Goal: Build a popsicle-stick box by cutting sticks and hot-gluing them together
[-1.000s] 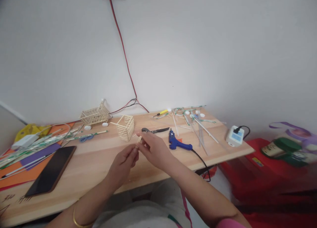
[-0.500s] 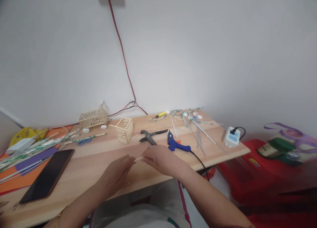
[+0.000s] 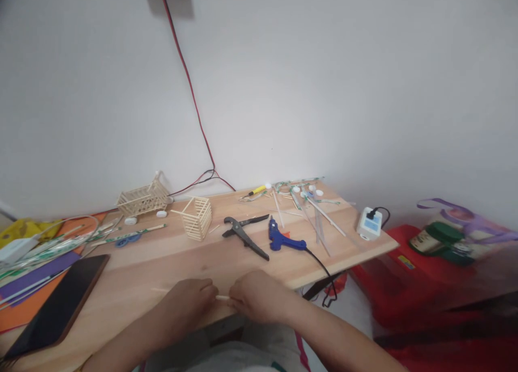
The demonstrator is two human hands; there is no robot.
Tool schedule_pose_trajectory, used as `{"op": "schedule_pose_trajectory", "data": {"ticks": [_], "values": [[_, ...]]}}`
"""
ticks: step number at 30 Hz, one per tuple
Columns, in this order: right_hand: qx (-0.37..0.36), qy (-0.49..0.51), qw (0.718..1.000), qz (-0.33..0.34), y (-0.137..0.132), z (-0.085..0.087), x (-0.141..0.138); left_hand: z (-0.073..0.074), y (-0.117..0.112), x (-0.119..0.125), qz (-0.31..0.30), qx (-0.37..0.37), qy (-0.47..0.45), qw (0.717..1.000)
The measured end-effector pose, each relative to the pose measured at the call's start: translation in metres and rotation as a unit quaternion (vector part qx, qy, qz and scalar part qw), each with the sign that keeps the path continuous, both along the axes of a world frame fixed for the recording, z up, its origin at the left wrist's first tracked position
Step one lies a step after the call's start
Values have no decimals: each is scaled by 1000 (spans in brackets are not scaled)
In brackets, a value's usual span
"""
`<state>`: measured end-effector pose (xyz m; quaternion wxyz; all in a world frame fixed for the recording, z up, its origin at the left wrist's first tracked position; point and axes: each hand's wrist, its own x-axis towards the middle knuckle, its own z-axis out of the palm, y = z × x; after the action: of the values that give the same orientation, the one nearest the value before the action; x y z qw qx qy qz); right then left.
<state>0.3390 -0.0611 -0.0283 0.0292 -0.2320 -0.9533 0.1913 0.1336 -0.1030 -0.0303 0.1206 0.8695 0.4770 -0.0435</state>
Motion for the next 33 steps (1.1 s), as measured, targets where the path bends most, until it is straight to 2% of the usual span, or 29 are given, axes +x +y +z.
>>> {"op": "schedule_pose_trajectory", "data": {"ticks": [2, 3, 5, 6, 7, 8, 10, 12, 14, 17, 19, 21, 22, 23, 24, 25, 26, 29, 31, 33], "values": [[-42, 53, 997, -36, 0, -6, 1, 4, 0, -2, 15, 71, -47, 996], [-70, 85, 992, -62, 1, -8, 2, 7, -2, -4, 35, 132, -94, 986], [-133, 157, 971, -125, 2, -8, 3, 11, -5, -6, 95, 267, -219, 934], [-168, 193, 954, -153, 3, -6, 3, 13, -7, -6, 132, 311, -282, 898], [-202, 227, 937, -174, 4, -5, 3, 14, -9, -5, 168, 323, -337, 868], [-232, 254, 921, -184, 4, -3, 2, 15, -10, -3, 202, 304, -389, 846], [-281, 290, 897, -181, 4, -1, -4, 15, -9, 4, 256, 191, -478, 818], [-303, 309, 886, -164, 4, 0, -13, 14, -4, 13, 285, 60, -547, 785], [-304, 317, 887, -143, 5, 1, -23, 14, 3, 20, 300, -16, -594, 746], [-291, 316, 897, -109, 16, 7, -33, 16, 13, 20, 302, -34, -628, 717], [-300, 276, 911, -61, 34, 15, -34, 19, 20, 14, 292, -10, -626, 723], [-300, 195, 934, 0, 65, 25, -34, 21, 27, 5, 294, 38, -604, 740], [-268, 152, 951, 7, 86, 30, -34, 22, 30, 0, 300, 65, -589, 747], [-196, 132, 971, -45, 108, 34, -35, 22, 33, -4, 307, 89, -576, 753], [-86, 98, 981, -145, 133, 37, -37, 22, 35, -8, 316, 109, -565, 754], [23, 39, 968, -247, 158, 39, -40, 21, 38, -11, 324, 121, -557, 755], [66, 16, 951, -303, 182, 40, -44, 20, 39, -13, 331, 126, -551, 755], [120, -42, 921, -369, 240, 31, -63, 17, 39, -16, 341, 121, -547, 755], [135, -80, 914, -373, 262, 19, -77, 17, 38, -16, 344, 122, -555, 747], [149, -107, 913, -365, 273, 8, -89, 18, 36, -15, 343, 128, -569, 736]]}}
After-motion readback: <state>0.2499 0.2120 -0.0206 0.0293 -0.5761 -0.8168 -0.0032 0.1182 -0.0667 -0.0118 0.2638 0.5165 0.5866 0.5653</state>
